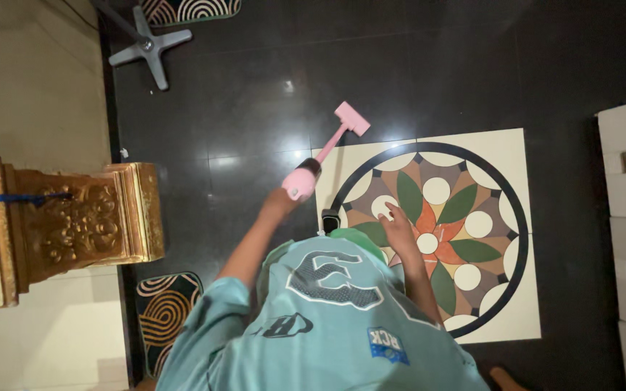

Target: The person cleans a decorative tile inlay and the surrounding dark floor using a pink handheld vacuum, moving the tool across different sections of the surface.

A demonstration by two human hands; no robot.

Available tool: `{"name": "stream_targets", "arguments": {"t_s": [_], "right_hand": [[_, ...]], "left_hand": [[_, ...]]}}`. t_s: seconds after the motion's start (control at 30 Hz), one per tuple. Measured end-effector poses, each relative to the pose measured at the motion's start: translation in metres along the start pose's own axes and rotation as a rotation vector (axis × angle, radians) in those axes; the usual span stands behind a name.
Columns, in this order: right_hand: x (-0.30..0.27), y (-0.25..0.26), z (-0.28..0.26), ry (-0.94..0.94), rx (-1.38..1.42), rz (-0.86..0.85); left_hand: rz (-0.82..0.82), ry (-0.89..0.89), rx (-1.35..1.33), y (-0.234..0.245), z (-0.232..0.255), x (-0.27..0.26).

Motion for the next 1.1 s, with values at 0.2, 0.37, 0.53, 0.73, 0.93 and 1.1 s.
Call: {"name": "stream_targets", "arguments": {"t_s": [0.2,0.37,0.53,0.73,0.93,1.1], "right_hand": [[0.021,-0.013,-0.004,0.08,-0.083,-0.083],[0.036,-0.018,-0.017,0.179,-0.195,-0.169],[0.045,-0.03,-0.027,0.143,-0.238,-0.239],[0.048,-0.042,-0.048,0.18,-0.24,-0.295],[0.047,-0.048,-0.057,0.183,-0.249,-0.336],[0.035,-0.056,-0.078,0.245,-0.291,-0.345]], "left_hand": [[0.002,0.137,-0.124,-0.019,-0.055,-0.12],[0.0,0.33,-0.33,-0.043,-0.085,-0.219],[0.006,0.478,-0.491,-0.051,-0.08,-0.248],[0.087,0.402,-0.361,-0.045,-0.063,-0.177],[0.097,0.335,-0.355,-0.027,-0.04,-0.102],[0.022,0.366,-0.472,-0.017,-0.034,-0.096]]}}
Point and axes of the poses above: each hand's wrist, its own x-axis towards the middle knuckle, its own y-axis out of the back of the hand, z = x × y, the point moved 10 cm from there along x, towards the middle knuckle, and after that the axes turned 11 degrees about -z, right-handed, at the moved point
